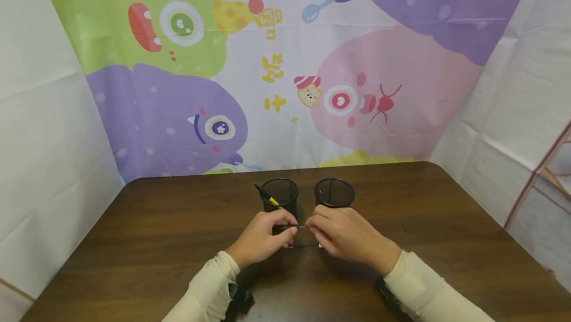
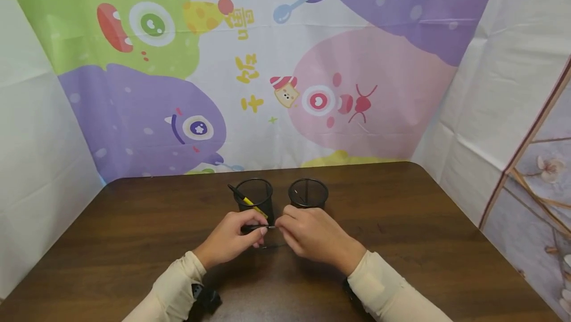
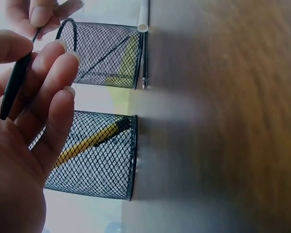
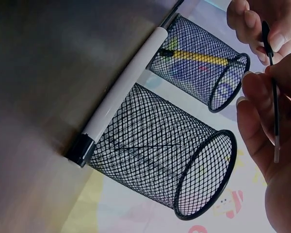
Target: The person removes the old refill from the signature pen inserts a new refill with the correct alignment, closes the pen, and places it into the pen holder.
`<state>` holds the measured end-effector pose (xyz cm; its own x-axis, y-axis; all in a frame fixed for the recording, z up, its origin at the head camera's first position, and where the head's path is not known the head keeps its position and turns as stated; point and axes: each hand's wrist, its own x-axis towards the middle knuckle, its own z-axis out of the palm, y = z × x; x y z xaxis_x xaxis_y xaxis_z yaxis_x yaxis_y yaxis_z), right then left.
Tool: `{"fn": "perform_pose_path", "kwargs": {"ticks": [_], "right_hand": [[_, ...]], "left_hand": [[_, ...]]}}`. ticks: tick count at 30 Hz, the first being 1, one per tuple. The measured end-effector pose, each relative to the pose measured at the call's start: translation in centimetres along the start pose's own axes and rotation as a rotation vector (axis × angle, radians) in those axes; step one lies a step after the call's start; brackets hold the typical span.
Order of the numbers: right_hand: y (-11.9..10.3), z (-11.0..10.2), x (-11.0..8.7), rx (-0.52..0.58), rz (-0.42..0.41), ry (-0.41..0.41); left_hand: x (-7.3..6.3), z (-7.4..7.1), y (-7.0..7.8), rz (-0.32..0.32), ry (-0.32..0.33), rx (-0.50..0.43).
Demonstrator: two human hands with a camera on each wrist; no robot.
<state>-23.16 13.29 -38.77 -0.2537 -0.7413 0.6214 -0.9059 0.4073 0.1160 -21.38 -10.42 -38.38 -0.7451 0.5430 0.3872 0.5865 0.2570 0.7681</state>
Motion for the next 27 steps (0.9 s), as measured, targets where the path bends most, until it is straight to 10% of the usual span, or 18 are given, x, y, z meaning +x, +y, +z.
{"fn": "perform_pose_path", "kwargs": {"ticks": [10,27], "right_hand": [[-0.3,0.2,0.1,0.014,-0.016,0.003],[-0.5,0.3,0.2,0.089,-0.012,0.016]], "left_hand": [[0.2,0.6,-3.6,-0.004,-0.022,0.005],[0.2,0.9,-3.2,0.032,-0.028,-0.017]]}}
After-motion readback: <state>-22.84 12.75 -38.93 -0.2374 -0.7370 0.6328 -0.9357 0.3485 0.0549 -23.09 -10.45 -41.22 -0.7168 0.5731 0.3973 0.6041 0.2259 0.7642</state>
